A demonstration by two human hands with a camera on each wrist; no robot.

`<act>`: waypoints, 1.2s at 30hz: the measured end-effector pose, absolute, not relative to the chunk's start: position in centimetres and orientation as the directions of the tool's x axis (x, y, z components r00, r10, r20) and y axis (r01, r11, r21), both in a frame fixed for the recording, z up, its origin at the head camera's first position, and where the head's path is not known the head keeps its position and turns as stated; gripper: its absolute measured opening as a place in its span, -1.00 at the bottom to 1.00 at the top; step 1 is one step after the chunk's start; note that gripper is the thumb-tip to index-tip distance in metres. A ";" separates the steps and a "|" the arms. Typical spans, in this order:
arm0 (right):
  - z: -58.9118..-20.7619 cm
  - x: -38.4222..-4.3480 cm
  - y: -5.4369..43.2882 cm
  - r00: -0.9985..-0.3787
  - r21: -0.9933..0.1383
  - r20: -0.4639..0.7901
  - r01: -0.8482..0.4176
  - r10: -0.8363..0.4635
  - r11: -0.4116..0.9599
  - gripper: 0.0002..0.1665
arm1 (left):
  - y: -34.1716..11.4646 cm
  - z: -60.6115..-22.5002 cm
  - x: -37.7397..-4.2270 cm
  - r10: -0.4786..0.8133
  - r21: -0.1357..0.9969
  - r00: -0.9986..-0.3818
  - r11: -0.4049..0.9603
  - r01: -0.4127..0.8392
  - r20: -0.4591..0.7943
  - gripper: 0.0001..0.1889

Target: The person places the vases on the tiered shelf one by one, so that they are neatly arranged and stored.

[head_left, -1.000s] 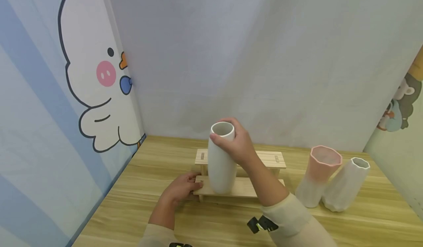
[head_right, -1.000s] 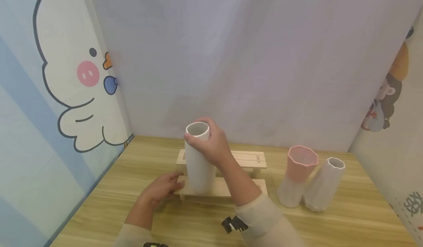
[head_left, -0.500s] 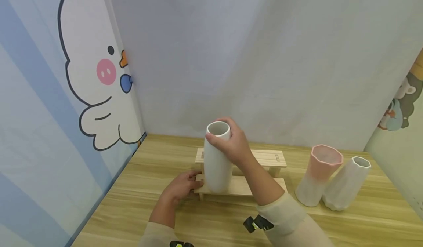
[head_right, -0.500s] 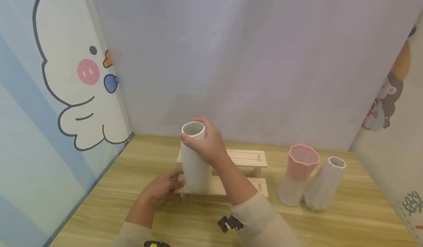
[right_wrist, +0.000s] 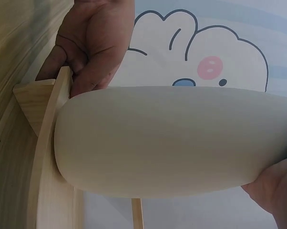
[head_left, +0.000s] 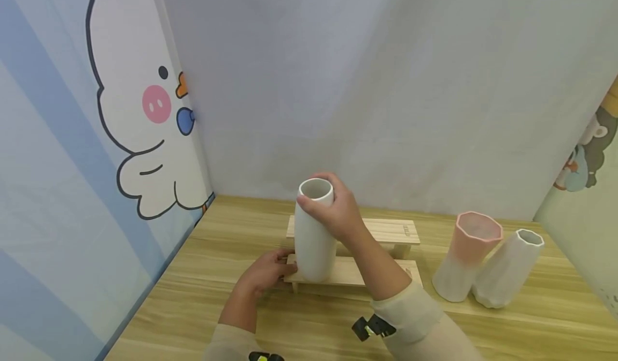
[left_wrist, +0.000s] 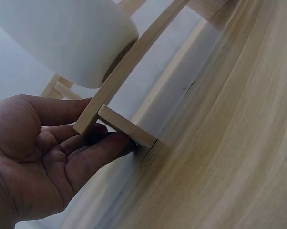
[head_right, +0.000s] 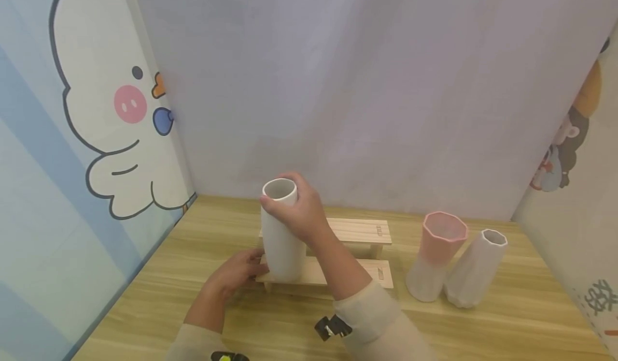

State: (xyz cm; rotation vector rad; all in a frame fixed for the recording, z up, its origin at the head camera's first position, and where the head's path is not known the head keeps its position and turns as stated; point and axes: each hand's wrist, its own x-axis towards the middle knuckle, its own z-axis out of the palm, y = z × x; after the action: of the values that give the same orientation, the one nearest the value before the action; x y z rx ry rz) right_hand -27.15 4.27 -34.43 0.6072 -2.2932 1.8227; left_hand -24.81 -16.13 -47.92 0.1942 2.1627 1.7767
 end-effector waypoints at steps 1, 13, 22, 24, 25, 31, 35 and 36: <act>-34.5 -27.2 4.2 -0.908 -0.899 0.361 -0.400 -0.215 0.180 -0.41 | -16.1 -47.9 -24.8 0.309 0.972 -0.936 0.211 -0.106 -0.169 -0.39; -34.7 -27.0 4.1 -0.901 -0.894 0.375 -0.414 -0.217 0.173 -0.43 | -16.0 -47.9 -24.9 0.311 0.968 -0.937 0.235 -0.090 -0.163 -0.39; -34.5 -26.9 3.7 -0.898 -0.889 0.387 -0.424 -0.211 0.175 -0.43 | -15.9 -47.7 -24.8 0.289 0.971 -0.941 0.211 -0.115 -0.174 -0.39; -34.6 -26.9 3.6 -0.896 -0.887 0.387 -0.426 -0.217 0.175 -0.43 | -15.9 -47.6 -24.8 0.284 0.971 -0.942 0.208 -0.119 -0.177 -0.39; -34.6 -26.8 3.6 -0.895 -0.887 0.388 -0.428 -0.221 0.176 -0.43 | -15.9 -47.6 -24.8 0.283 0.971 -0.943 0.209 -0.119 -0.177 -0.39; -34.7 -26.7 3.4 -0.892 -0.880 0.396 -0.436 -0.220 0.185 -0.42 | -16.0 -47.7 -24.8 0.281 0.966 -0.943 0.232 -0.114 -0.179 -0.37; -34.9 -26.5 3.3 -0.895 -0.882 0.392 -0.431 -0.211 0.190 -0.41 | -16.1 -47.8 -24.8 0.292 0.968 -0.940 0.225 -0.110 -0.175 -0.37; -34.9 -26.5 3.3 -0.896 -0.883 0.392 -0.430 -0.207 0.189 -0.41 | -16.0 -47.9 -24.8 0.293 0.969 -0.940 0.220 -0.110 -0.173 -0.37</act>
State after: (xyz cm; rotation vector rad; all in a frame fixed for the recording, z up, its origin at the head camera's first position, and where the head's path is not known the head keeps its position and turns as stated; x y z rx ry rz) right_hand -26.48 3.31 -34.92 0.6175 -2.2729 1.7864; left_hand -24.83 -16.04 -47.87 0.1711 2.1802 1.7744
